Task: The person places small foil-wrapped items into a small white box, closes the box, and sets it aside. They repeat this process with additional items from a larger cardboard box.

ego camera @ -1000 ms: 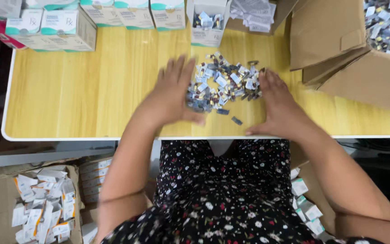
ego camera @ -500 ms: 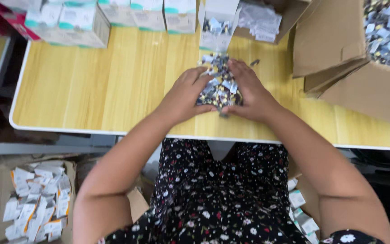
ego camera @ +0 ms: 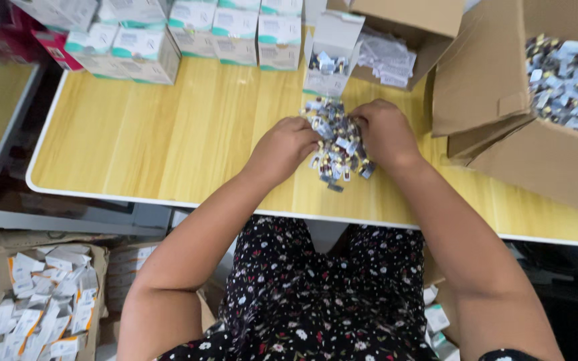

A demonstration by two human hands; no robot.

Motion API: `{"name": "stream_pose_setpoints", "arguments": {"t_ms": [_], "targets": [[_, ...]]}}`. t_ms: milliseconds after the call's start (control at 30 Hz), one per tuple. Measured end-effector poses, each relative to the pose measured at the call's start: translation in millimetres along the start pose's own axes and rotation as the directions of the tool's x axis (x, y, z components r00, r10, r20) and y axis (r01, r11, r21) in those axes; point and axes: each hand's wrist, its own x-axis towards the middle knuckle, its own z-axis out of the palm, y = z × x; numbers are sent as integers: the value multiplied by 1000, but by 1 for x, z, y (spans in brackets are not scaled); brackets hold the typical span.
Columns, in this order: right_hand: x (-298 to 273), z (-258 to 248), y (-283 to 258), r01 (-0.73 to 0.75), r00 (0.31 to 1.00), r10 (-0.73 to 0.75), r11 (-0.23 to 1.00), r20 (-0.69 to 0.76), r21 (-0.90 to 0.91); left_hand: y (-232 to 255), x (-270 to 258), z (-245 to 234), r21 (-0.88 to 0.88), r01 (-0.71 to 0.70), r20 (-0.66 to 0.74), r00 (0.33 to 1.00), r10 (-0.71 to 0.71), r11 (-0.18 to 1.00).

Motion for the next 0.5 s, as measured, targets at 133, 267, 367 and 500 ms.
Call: {"name": "stream_pose_setpoints", "arguments": {"t_ms": [133, 267, 367, 500], "targets": [[15, -31, -22, 43, 997, -44, 999, -59, -18, -6, 13, -8, 50, -47, 55, 998, 45, 998], [49, -52, -35, 227, 946, -194, 968, -259, 106, -11, 32, 2, -33, 4, -43, 999, -6, 999], [79, -55, -36, 123, 969, -65, 964, -238, 234, -14, 38, 10, -176, 43, -139, 988, -68, 983], [73, -39, -21, 195, 937, -117, 957, -330, 215, -19, 25, 16, -216, -7, -245, 969, -47, 976]]}}
